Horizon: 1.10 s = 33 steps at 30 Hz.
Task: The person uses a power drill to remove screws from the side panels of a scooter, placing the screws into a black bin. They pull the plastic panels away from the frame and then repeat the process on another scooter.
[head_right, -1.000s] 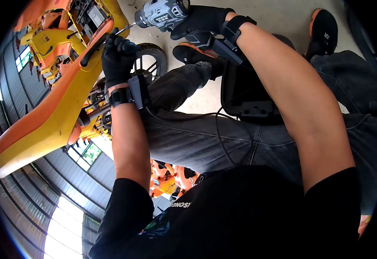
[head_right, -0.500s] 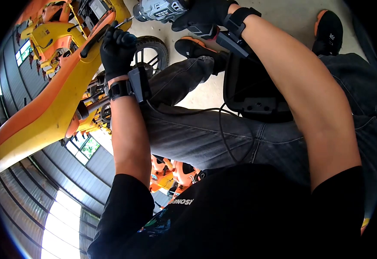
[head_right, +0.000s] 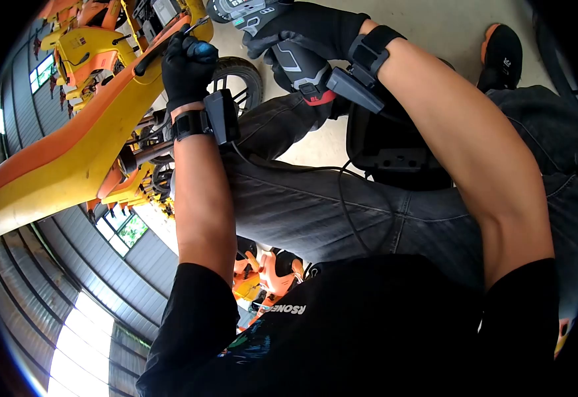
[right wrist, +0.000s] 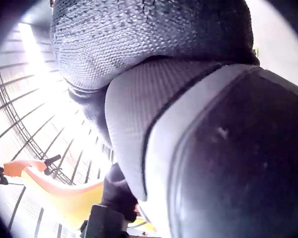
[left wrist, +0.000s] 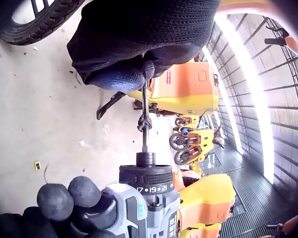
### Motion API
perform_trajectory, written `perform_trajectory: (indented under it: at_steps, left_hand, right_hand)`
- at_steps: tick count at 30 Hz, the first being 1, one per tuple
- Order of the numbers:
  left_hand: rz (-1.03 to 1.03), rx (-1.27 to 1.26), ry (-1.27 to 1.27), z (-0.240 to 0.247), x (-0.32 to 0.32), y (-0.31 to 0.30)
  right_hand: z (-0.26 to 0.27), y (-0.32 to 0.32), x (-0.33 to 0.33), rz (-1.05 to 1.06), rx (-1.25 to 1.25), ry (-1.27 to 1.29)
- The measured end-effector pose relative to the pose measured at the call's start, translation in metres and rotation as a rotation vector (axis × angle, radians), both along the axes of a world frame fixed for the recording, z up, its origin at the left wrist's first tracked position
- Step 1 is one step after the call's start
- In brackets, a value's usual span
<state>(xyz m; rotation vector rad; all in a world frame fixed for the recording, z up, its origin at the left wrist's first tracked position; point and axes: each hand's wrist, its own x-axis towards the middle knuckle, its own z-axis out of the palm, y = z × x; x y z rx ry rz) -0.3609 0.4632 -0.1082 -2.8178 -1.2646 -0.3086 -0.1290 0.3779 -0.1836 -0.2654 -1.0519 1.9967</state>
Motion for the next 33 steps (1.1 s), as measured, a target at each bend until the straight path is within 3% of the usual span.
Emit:
perform_trajectory:
  at_steps: [1, 4, 5, 7, 8, 9, 11, 12, 14, 17, 20, 24, 26, 27, 29, 33]
  left_hand:
    - [0.002, 0.005, -0.001, 0.0, -0.002, 0.0]
    - [-0.011, 0.025, -0.009, -0.001, -0.001, 0.0]
    - [-0.013, 0.033, -0.014, -0.002, 0.001, -0.001]
    - [0.087, -0.075, -0.106, -0.002, 0.002, -0.003]
    - [0.087, -0.083, -0.076, -0.001, 0.002, -0.004]
    - [0.086, -0.08, -0.077, -0.007, -0.007, 0.001]
    - [0.287, -1.04, -0.945, -0.014, -0.019, 0.012]
    - [0.279, -1.035, -0.947, -0.016, -0.017, 0.013]
    - [0.102, -0.189, -0.187, -0.019, -0.012, -0.001]
    - [0.163, -0.262, -0.298, -0.012, 0.004, -0.011]
    - [0.176, -0.304, -0.364, -0.016, 0.003, -0.009]
    - [0.187, -0.362, -0.367, -0.02, -0.003, -0.006]
    - [0.377, -0.957, -1.258, -0.023, -0.002, -0.009]
    - [0.379, -0.954, -1.259, -0.022, -0.002, -0.011]
    - [0.151, -0.413, -0.519, -0.02, -0.001, -0.013]
    - [0.145, -0.359, -0.517, -0.022, -0.001, -0.014]
  right_hand:
    - [0.0, 0.0, -0.001, -0.107, 0.372, -0.118]
    - [0.01, 0.001, 0.003, -0.263, 0.578, -0.293]
    - [0.009, 0.001, 0.002, -0.265, 0.586, -0.297]
    - [0.002, 0.0, -0.003, -0.075, 0.182, -0.065]
    - [-0.001, 0.004, -0.003, -0.132, 0.341, -0.228]
    - [-0.012, 0.003, -0.009, -0.133, 0.344, -0.229]
    - [-0.025, -0.004, -0.022, -0.199, -0.007, -0.124]
    - [-0.025, -0.008, -0.025, -0.107, -0.273, -0.043]
    - [-0.032, -0.01, -0.027, -0.11, -0.27, -0.004]
    - [-0.035, -0.008, -0.023, -0.105, -0.232, 0.059]
    - [-0.039, -0.005, -0.023, -0.14, -0.154, -0.055]
    - [-0.043, -0.006, -0.024, -0.122, -0.278, -0.032]
    - [-0.043, -0.008, -0.022, -0.108, -0.311, -0.043]
    - [-0.043, -0.009, -0.02, -0.112, -0.313, -0.01]
    - [-0.045, -0.009, -0.018, -0.113, -0.308, 0.02]
    - [-0.047, -0.007, -0.016, -0.137, -0.302, -0.099]
